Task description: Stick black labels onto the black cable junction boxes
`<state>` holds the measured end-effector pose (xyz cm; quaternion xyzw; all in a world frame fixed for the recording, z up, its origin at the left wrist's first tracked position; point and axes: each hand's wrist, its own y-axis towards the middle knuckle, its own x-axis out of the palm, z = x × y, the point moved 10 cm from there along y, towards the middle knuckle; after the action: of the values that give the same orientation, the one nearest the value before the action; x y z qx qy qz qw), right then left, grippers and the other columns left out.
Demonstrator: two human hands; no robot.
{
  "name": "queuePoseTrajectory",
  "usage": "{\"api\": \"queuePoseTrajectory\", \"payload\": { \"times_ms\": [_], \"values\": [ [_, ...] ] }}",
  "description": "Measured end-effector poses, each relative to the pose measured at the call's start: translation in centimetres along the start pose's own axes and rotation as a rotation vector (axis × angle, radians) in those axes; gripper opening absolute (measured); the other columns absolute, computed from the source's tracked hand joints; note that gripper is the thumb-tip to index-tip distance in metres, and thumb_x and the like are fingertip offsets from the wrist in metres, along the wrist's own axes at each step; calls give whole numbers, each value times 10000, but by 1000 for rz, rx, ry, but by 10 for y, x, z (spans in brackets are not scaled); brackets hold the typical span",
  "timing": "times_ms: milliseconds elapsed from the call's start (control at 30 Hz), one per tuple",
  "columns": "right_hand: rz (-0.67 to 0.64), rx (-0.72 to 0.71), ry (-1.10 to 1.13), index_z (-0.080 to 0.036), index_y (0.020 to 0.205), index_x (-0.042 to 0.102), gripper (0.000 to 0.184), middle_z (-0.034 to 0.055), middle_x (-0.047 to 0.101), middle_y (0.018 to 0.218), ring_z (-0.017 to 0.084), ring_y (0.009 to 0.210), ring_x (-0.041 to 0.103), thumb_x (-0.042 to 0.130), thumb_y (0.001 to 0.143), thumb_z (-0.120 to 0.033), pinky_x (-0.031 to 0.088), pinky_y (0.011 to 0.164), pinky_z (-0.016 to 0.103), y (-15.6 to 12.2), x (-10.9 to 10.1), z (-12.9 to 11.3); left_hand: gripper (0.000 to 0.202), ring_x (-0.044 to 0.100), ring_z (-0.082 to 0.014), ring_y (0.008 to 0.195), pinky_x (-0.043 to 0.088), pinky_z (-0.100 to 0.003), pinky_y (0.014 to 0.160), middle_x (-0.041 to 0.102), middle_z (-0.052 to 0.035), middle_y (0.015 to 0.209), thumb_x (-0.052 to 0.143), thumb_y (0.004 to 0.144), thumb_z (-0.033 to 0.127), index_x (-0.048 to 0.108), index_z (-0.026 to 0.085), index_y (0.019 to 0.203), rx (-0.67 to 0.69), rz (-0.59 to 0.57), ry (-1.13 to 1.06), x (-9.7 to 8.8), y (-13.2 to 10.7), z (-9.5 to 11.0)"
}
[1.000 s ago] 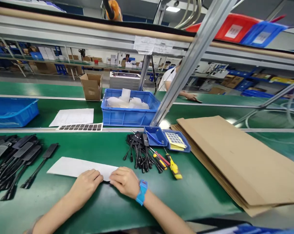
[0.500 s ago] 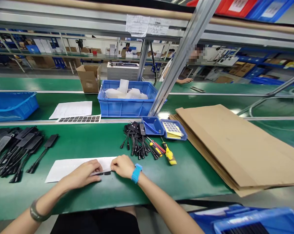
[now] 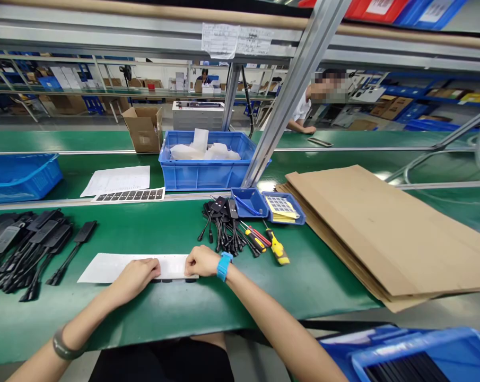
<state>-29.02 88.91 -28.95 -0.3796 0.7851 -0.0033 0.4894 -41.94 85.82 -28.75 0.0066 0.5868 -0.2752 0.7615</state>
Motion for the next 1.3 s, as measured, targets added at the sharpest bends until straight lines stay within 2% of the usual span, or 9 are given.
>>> {"api": "queuePoseTrajectory", "payload": {
  "times_ms": [200,300,433,567,667,800,933,1067,1300],
  "values": [
    [156,75,-172,-100,987,731,209,200,724,1033,274,897,686,549,902,-155,436,734,297,-2,-10,-13,229,656,-246,834,397,-306,730,708,-95,897,391,963,221,603,170,891,-28,17,-112,-1,10,-7],
    [105,-55,-168,-163,1001,720,166,127,727,1045,252,933,669,641,873,-233,421,734,273,6,3,-32,228,649,-219,795,395,-283,705,710,-68,855,402,949,211,616,174,880,-20,7,-197,-4,5,1],
    [33,-217,-101,-192,875,711,105,36,726,917,180,835,639,613,900,-222,364,677,239,18,21,-40,150,638,-180,780,409,-242,692,711,-27,870,514,901,268,639,187,920,13,-34,-295,-14,-16,8],
    [-36,-236,-23,-199,835,696,106,-9,686,780,136,721,579,613,900,-210,325,636,216,23,23,-33,134,626,-191,829,403,-250,720,707,-36,920,615,823,300,680,189,860,-9,8,-314,-22,-36,-19],
    [-70,-212,-39,-198,841,700,121,-3,685,762,138,699,570,594,897,-182,314,621,220,21,19,-36,199,626,-177,740,367,-249,658,717,-21,794,572,853,322,705,198,772,-61,9,-310,-13,-36,-44],
    [-16,-174,-120,-196,885,712,109,38,731,858,172,756,625,608,900,-223,308,611,243,18,17,-49,216,618,-165,679,337,-244,619,708,-4,710,568,851,331,705,205,741,-88,-6,-301,-3,-27,-51],
    [76,-160,-195,-189,856,709,168,60,746,900,197,815,659,574,940,-242,302,627,267,21,18,-49,201,614,-180,683,341,-250,617,706,-29,735,567,859,324,692,188,782,-105,0,-294,-16,-31,-50],
    [40,-181,-167,-204,850,706,154,43,752,901,201,827,664,588,937,-253,287,621,269,29,23,-38,106,613,-155,711,368,-223,634,701,-2,808,642,815,284,690,203,767,-40,-53,-292,-24,-47,-60],
    [-44,-218,-63,-202,865,684,120,28,712,834,182,787,618,579,921,-216,297,631,252,34,20,-34,243,592,-201,790,388,-287,716,606,-69,914,407,958,261,619,170,882,-113,60,-198,-23,-55,-89]
  ]
}}
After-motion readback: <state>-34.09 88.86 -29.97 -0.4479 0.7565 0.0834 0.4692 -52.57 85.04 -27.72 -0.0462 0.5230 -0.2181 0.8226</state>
